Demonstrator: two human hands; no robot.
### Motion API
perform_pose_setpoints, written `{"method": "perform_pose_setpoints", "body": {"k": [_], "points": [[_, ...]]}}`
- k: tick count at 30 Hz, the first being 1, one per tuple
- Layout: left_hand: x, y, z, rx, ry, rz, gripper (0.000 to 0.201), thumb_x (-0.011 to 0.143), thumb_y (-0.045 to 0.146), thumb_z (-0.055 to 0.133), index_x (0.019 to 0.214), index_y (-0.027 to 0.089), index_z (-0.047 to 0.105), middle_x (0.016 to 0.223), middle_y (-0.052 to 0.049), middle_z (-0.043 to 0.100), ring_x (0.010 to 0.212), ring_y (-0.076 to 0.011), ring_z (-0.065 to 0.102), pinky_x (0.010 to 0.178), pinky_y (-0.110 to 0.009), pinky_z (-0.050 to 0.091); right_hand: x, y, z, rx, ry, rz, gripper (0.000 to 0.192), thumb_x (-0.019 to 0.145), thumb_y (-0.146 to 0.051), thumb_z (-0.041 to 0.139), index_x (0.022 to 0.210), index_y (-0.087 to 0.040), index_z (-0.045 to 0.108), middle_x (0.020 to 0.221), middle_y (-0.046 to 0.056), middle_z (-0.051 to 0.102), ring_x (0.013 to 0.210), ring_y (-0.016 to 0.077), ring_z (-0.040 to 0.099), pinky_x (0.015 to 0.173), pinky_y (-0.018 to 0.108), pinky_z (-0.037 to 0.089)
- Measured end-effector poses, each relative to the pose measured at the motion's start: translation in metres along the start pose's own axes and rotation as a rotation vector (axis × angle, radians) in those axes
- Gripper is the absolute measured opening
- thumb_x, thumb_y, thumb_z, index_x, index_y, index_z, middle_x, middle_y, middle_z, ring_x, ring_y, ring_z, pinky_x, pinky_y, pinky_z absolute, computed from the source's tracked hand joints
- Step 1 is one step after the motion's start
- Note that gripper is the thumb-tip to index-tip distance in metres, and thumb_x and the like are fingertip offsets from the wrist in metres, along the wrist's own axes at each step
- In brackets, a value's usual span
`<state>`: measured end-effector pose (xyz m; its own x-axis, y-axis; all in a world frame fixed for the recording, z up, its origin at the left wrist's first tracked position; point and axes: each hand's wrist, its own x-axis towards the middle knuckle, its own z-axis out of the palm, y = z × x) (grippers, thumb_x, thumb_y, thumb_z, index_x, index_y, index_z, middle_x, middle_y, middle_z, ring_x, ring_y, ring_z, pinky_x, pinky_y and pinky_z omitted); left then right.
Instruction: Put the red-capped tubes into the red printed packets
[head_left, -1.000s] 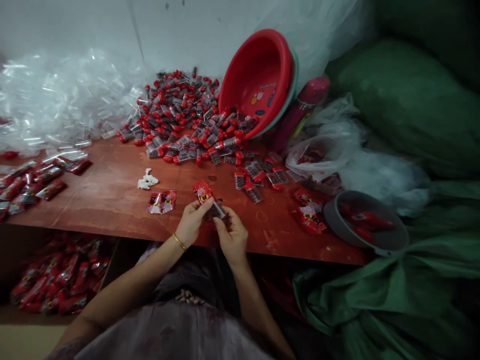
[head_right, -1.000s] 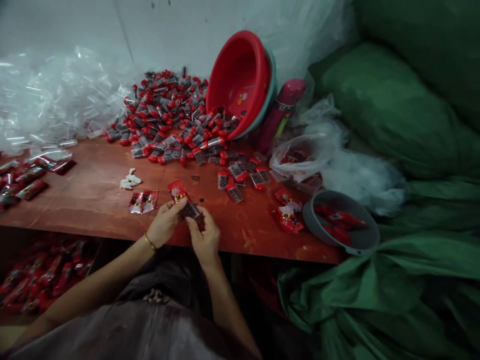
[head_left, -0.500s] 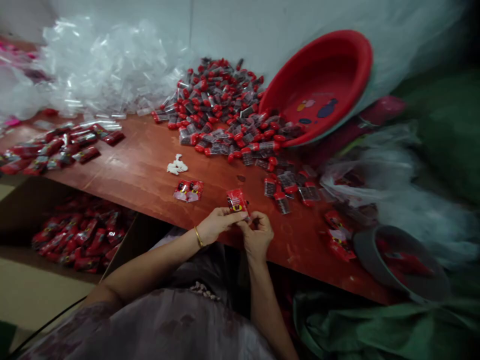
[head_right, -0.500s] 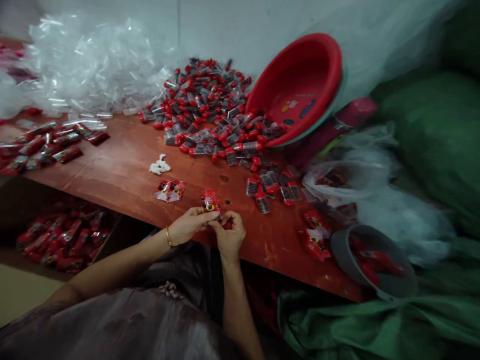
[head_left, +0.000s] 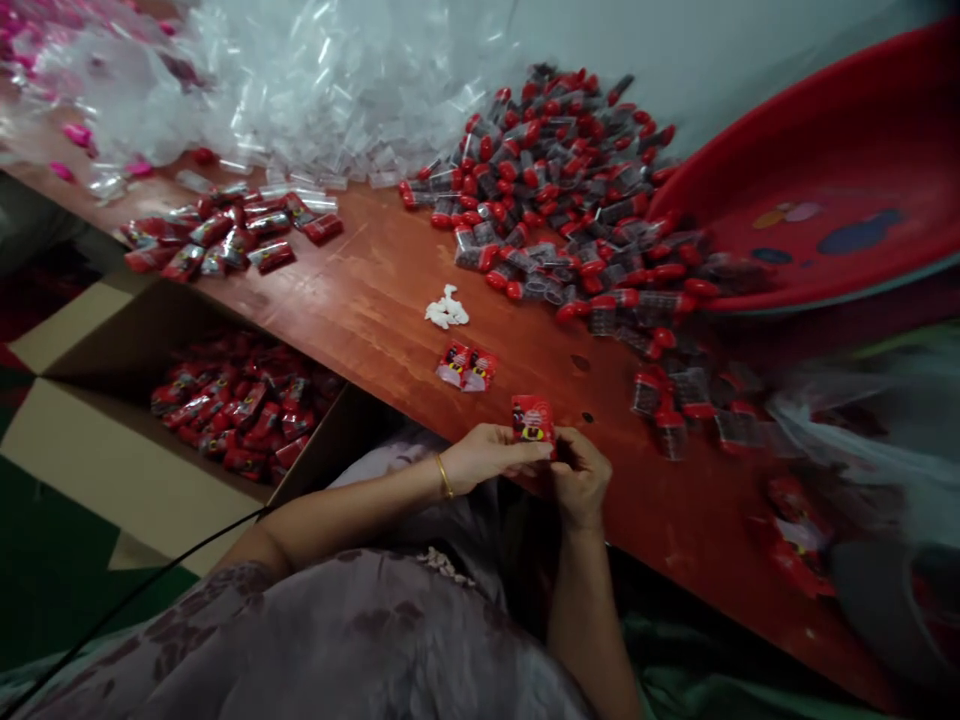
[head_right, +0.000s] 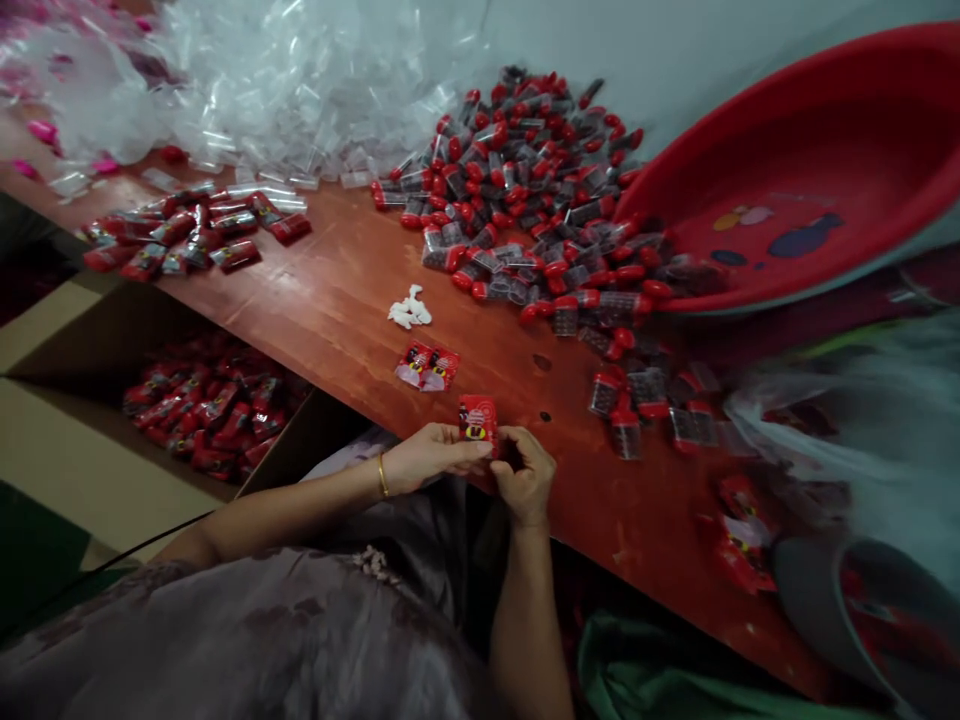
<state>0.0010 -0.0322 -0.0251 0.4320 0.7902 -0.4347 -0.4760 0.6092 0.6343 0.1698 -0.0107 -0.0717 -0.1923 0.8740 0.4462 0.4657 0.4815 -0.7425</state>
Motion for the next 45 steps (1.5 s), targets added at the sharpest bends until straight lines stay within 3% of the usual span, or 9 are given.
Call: {"method": "perform_pose_setpoints", "body": {"k": [7,13,20,23,27,31,35,40,45], "points": [[0.003,-0.017,-0.002,0.127,0.056,-0.08,0.053,0.048,0.058,0.077,0.074,0.013,0.068,0.067,-0.003,0.067,0.059,-0.0103,0.058,0.055,-0.022,0.031,-0.004,0.007,0.005,0.033,0.068,0.132,0.06,0.085,-0.063,0.028,0.077,-0.016,0.064,0.069,0.008,0.064,0.062,0.02,0.06,0.058,0.032,0.046],[0.005,-0.022,0.003,0.218,0.043,-0.13,0.05,0.061,0.056,0.071,0.086,0.014,0.066,0.081,-0.004,0.069,0.066,-0.0094,0.059,0.062,-0.021,0.034,-0.004,0.007,0.009,0.032,0.215,0.14,0.057,0.083,-0.062,0.035,0.071,-0.016,0.067,0.07,0.008,0.068,0.069,0.0215,0.064,0.063,0.033,0.048],[-0.011,-0.022,-0.002,0.204,0.11,-0.098,0.044,0.067,0.05,0.069,0.091,0.013,0.066,0.087,-0.007,0.071,0.066,-0.0093,0.062,0.062,-0.02,0.037,-0.005,0.0,0.009,0.147,0.1,0.231,0.053,0.089,-0.055,0.034,0.078,-0.016,0.068,0.068,0.005,0.065,0.055,0.0146,0.058,0.051,0.027,0.045],[-0.022,-0.005,-0.008,0.18,0.186,0.022,0.045,0.064,0.051,0.071,0.087,0.012,0.065,0.083,-0.008,0.072,0.063,-0.0101,0.063,0.06,-0.02,0.04,-0.004,-0.004,0.009,0.172,0.092,0.249,0.052,0.09,-0.054,0.034,0.08,-0.016,0.068,0.067,0.004,0.064,0.055,0.013,0.057,0.051,0.025,0.045],[-0.027,0.04,-0.027,0.177,0.335,0.216,0.046,0.057,0.051,0.075,0.077,0.012,0.062,0.071,-0.007,0.071,0.055,-0.0126,0.063,0.054,-0.022,0.044,0.0,-0.008,0.009,0.199,0.077,0.263,0.051,0.091,-0.054,0.035,0.078,-0.017,0.068,0.065,0.003,0.062,0.054,0.0122,0.057,0.051,0.024,0.045],[-0.028,0.094,-0.058,0.262,0.496,0.312,0.041,0.056,0.045,0.075,0.076,0.012,0.061,0.063,-0.005,0.068,0.048,-0.0128,0.061,0.048,-0.021,0.043,0.005,-0.01,0.009,0.226,0.097,0.284,0.049,0.092,-0.052,0.035,0.079,-0.019,0.068,0.065,0.002,0.063,0.054,0.0114,0.057,0.051,0.024,0.046],[-0.036,0.135,-0.099,0.4,0.768,0.376,0.028,0.058,0.033,0.069,0.073,0.012,0.059,0.051,0.002,0.062,0.04,-0.008,0.051,0.043,-0.018,0.038,0.009,-0.012,0.01,0.277,0.104,0.314,0.05,0.091,-0.054,0.036,0.076,-0.019,0.067,0.063,0.002,0.062,0.051,0.0108,0.056,0.049,0.023,0.045],[-0.041,0.156,-0.141,0.643,0.952,0.255,0.019,0.06,0.031,0.06,0.07,0.014,0.057,0.041,0.007,0.055,0.035,-0.0084,0.042,0.038,-0.018,0.036,0.013,-0.011,0.009,0.282,0.107,0.346,0.051,0.09,-0.056,0.035,0.074,-0.019,0.066,0.061,0.001,0.059,0.049,0.0099,0.054,0.048,0.022,0.044],[-0.036,0.157,-0.156,0.625,0.992,0.315,0.017,0.058,0.029,0.056,0.069,0.017,0.053,0.041,0.008,0.054,0.034,-0.0093,0.043,0.039,-0.019,0.039,0.013,-0.008,0.007,0.294,0.11,0.367,0.049,0.091,-0.054,0.037,0.074,-0.019,0.066,0.061,0.001,0.059,0.049,0.0093,0.054,0.048,0.021,0.043]]}}
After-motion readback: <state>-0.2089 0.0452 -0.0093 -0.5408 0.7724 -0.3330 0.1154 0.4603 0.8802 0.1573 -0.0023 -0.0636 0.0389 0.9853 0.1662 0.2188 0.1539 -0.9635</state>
